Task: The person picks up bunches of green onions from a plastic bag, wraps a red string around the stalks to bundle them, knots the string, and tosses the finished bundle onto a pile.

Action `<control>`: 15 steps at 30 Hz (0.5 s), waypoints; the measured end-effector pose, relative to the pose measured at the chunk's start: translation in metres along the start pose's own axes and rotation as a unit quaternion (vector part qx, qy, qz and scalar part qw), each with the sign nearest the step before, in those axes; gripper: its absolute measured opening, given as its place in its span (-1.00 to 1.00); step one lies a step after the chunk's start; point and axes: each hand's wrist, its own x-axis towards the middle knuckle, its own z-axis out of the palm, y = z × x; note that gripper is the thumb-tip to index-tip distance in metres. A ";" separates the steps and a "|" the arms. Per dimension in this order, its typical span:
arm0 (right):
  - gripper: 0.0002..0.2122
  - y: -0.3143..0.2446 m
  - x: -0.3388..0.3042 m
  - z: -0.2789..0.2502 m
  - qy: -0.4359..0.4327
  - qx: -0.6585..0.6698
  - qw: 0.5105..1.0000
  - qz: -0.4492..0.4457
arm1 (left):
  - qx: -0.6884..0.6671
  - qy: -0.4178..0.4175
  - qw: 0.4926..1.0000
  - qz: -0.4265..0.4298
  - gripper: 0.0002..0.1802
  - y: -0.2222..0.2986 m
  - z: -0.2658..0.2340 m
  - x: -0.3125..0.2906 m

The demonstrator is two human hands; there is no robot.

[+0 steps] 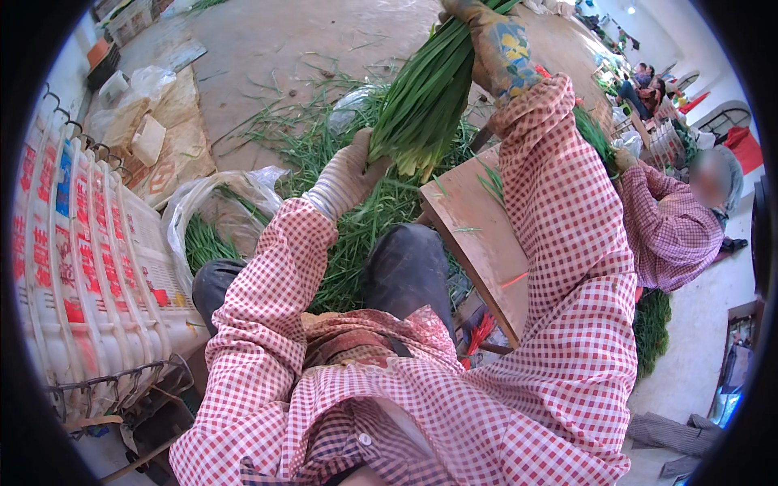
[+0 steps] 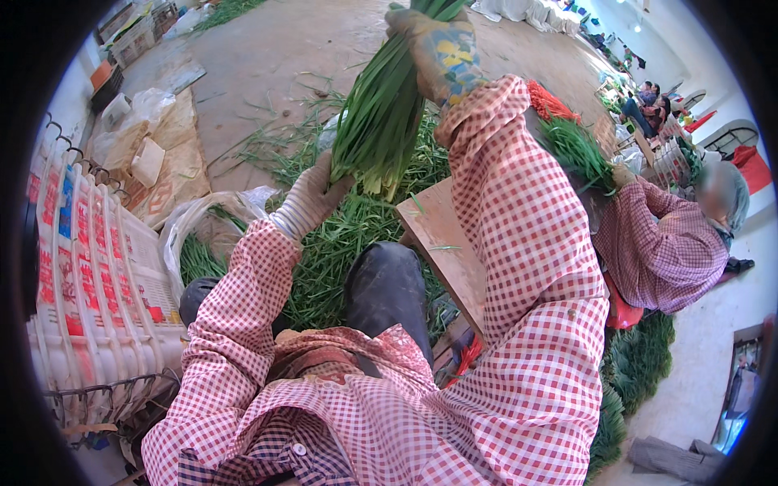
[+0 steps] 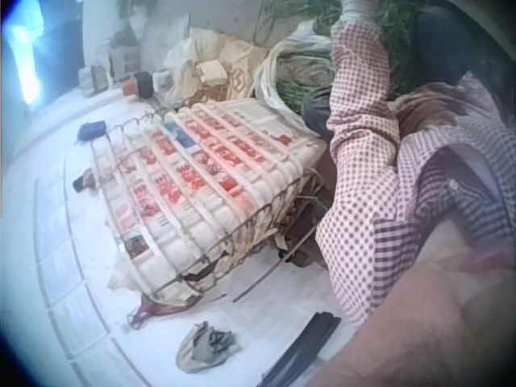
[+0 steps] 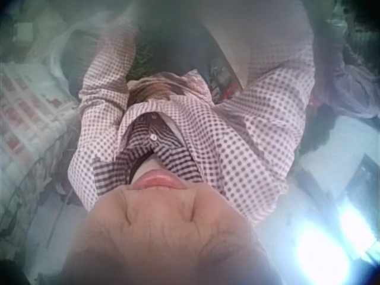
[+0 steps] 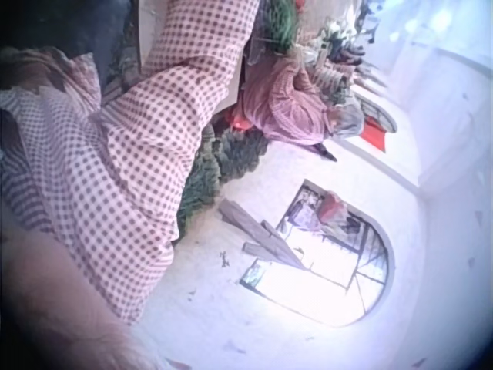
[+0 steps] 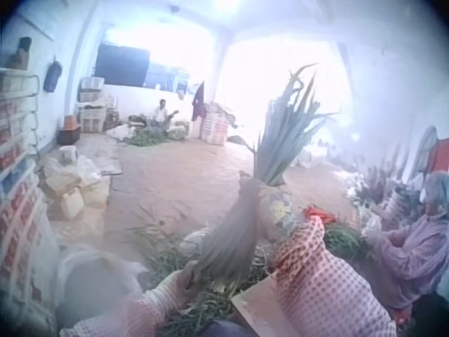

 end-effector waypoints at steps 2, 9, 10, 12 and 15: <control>-0.88 -0.011 0.013 0.004 0.007 -0.004 1.000 -0.007 | 0.052 -0.002 0.998 -0.021 -0.64 -0.009 -0.011 0.001; -0.86 -0.058 0.083 -0.017 -0.191 -0.299 0.923 -0.150 | -0.030 -0.040 0.981 -0.188 -0.67 -0.059 -0.013 -0.060; -0.87 -0.061 0.083 -0.023 -0.164 -0.417 0.869 -0.210 | -0.143 0.036 0.973 -0.175 -0.60 -0.055 -0.011 -0.054; -0.90 -0.077 0.042 0.003 -0.111 -0.611 0.717 -0.317 | -0.313 0.155 0.928 -0.133 -0.44 -0.013 -0.017 -0.037; -0.91 -0.048 0.050 -0.003 -0.065 -0.054 0.992 -0.090 | -0.337 0.142 0.930 0.045 -0.21 0.014 -0.020 -0.001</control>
